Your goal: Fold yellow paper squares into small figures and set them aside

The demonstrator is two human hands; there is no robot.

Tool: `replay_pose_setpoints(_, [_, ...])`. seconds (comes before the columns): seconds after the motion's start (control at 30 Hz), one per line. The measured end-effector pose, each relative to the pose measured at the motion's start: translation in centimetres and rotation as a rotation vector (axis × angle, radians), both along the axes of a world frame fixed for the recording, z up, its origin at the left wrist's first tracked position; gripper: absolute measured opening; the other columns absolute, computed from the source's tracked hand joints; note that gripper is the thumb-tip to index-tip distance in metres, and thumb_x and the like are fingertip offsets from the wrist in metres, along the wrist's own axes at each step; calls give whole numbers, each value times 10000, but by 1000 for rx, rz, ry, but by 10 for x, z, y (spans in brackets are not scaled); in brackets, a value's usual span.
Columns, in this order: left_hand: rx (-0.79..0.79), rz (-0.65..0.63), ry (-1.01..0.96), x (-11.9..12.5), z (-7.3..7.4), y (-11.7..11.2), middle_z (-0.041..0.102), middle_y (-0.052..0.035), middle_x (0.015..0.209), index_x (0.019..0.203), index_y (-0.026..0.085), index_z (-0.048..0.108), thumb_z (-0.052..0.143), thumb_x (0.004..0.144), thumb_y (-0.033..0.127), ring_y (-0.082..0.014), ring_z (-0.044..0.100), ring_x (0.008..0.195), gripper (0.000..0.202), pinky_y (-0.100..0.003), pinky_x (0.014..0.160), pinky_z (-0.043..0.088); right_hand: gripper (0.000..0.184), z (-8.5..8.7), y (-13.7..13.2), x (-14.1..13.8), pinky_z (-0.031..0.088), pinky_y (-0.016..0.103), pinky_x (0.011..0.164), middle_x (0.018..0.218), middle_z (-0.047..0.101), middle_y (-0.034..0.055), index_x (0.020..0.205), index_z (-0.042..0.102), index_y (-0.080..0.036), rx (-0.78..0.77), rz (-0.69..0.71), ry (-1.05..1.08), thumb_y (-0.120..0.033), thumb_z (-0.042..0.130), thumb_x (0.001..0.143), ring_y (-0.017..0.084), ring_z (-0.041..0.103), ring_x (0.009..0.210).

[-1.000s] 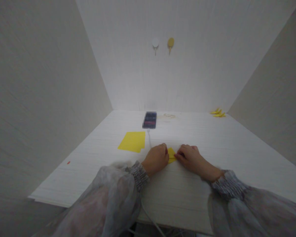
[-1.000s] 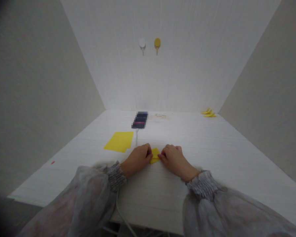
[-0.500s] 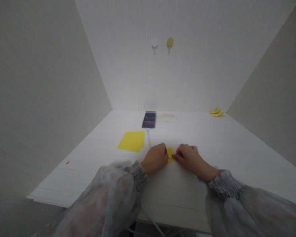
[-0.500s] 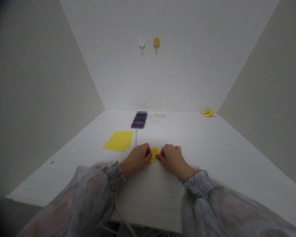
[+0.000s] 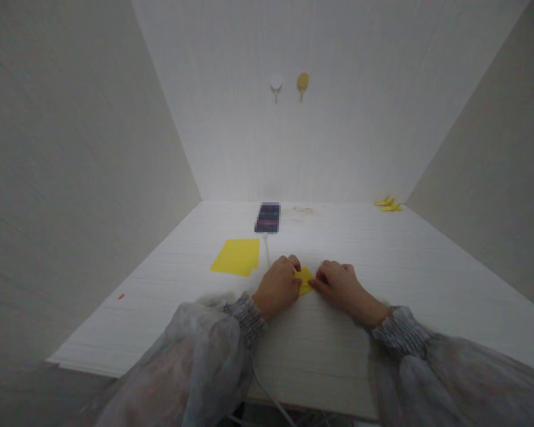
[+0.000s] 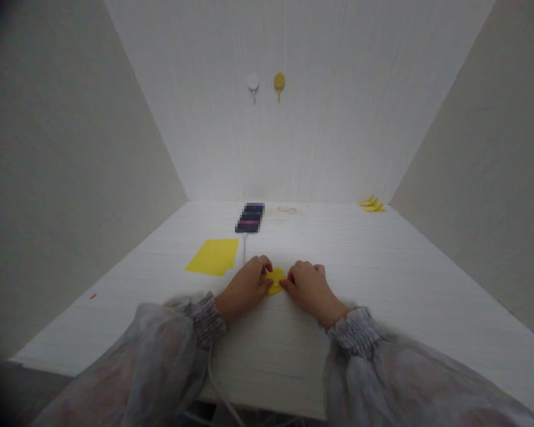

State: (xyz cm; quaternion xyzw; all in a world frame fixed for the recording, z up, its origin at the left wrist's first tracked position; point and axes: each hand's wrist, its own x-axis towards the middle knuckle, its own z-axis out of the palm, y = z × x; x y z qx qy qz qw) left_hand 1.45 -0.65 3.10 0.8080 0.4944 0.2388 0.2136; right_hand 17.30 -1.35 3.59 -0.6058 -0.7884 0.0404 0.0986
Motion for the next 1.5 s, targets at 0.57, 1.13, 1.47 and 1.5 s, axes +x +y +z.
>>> replay_pose_setpoints(0.57, [338, -324, 384, -11, 13, -15, 495, -64, 822, 924, 176, 571, 346, 824, 353, -159, 434, 776, 303, -282, 698, 365, 172, -3, 3, 2, 271, 304, 673, 705, 569, 28, 632, 563, -170, 4, -11, 49, -302, 514, 732, 163, 497, 711])
replay_pose_setpoints(1.13, [105, -186, 281, -20, 4, -3, 507, -39, 724, 755, 214, 666, 282, 831, 415, -117, 464, 659, 440, -246, 622, 335, 167, -10, 6, 6, 274, 303, 670, 692, 563, 21, 638, 566, -170, 21, 3, 82, -309, 532, 722, 162, 495, 699])
replay_pose_setpoints(1.47, [200, -181, 354, -19, 11, -5, 547, -45, 731, 698, 179, 653, 341, 820, 330, -135, 478, 691, 368, -273, 643, 344, 160, -10, 6, 6, 284, 310, 673, 688, 559, 23, 640, 556, -163, 25, -4, 97, -298, 529, 720, 158, 493, 677])
replay_pose_setpoints(1.5, [230, -209, 349, -18, 12, -5, 559, -51, 772, 692, 168, 648, 350, 818, 306, -140, 480, 723, 352, -276, 660, 348, 155, -9, 6, 6, 286, 310, 674, 687, 559, 23, 643, 555, -162, 25, -2, 100, -294, 529, 721, 157, 493, 674])
